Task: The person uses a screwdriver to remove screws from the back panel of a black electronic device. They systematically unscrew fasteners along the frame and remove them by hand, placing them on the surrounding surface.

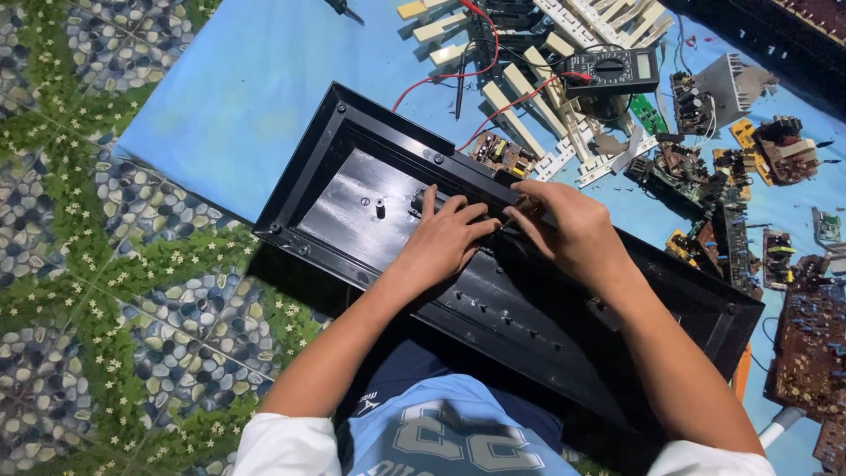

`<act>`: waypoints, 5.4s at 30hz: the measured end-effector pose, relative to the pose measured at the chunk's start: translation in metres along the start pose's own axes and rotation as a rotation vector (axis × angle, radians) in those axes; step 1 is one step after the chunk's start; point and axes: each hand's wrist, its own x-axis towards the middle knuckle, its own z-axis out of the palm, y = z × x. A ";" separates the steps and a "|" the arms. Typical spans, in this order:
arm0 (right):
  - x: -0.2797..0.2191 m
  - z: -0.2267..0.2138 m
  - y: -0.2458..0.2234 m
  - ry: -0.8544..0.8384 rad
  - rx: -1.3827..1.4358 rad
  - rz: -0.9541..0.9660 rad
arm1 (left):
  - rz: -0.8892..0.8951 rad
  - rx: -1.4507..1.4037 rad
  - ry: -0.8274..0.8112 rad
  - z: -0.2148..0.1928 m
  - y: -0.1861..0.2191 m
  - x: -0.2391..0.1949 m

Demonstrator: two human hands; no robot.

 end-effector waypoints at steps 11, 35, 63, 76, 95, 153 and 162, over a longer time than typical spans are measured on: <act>0.004 0.002 -0.011 0.007 0.039 0.016 | 0.022 -0.010 0.044 -0.004 -0.001 -0.003; -0.004 0.009 -0.024 0.141 0.055 -0.052 | 0.089 -0.080 0.220 -0.032 0.003 -0.037; -0.002 0.007 -0.021 0.007 0.127 -0.048 | 0.081 -0.221 0.292 -0.005 -0.015 -0.034; -0.003 0.004 -0.016 0.034 0.062 -0.007 | 0.094 -0.226 0.313 -0.007 -0.013 -0.032; -0.003 0.018 -0.006 0.188 0.005 0.028 | 0.064 -0.240 0.189 -0.030 -0.003 -0.031; -0.004 0.004 -0.012 -0.009 0.112 0.065 | 0.030 -0.191 0.239 -0.022 0.005 -0.032; -0.009 0.011 -0.002 0.082 0.047 0.031 | 0.038 -0.190 0.253 -0.019 0.003 -0.033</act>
